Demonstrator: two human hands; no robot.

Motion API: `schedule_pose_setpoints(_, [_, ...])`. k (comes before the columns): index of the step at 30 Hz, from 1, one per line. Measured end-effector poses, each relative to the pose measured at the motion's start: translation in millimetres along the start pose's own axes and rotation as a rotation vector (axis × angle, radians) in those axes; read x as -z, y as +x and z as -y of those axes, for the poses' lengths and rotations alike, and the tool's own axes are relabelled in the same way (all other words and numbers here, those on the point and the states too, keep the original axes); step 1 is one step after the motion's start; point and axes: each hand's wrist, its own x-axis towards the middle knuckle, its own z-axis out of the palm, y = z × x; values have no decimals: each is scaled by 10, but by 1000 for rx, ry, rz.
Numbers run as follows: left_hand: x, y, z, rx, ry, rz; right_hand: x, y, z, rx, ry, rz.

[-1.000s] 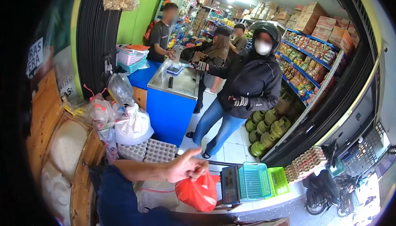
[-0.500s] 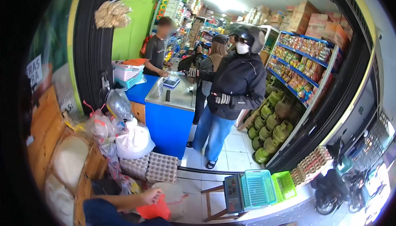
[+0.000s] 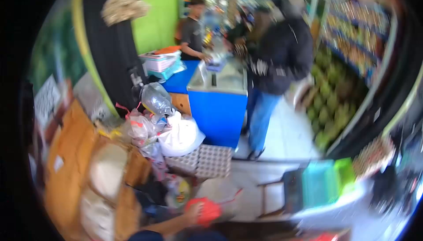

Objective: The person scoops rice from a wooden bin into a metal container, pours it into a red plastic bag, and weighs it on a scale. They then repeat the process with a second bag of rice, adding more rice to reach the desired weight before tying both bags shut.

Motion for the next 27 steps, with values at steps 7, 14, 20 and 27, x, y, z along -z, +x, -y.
schedule_pose_setpoints(7, [-396, -235, -307, 47, 55, 324, -8, 103, 386, 82, -290, 274])
schedule_pose_setpoints(14, [-1107, 118, -152, -14, 279, 317, 52, 362, 9, 65, -3, -122])
schedule_pose_setpoints(20, [-1931, -527, -513, -161, 489, 562, -79, 1736, -942, -162, 447, -216])
schedule_pose_setpoints(27, [-2680, -1285, -1012, -334, 385, 808, -674, 2955, -2345, 29, -56, -374])
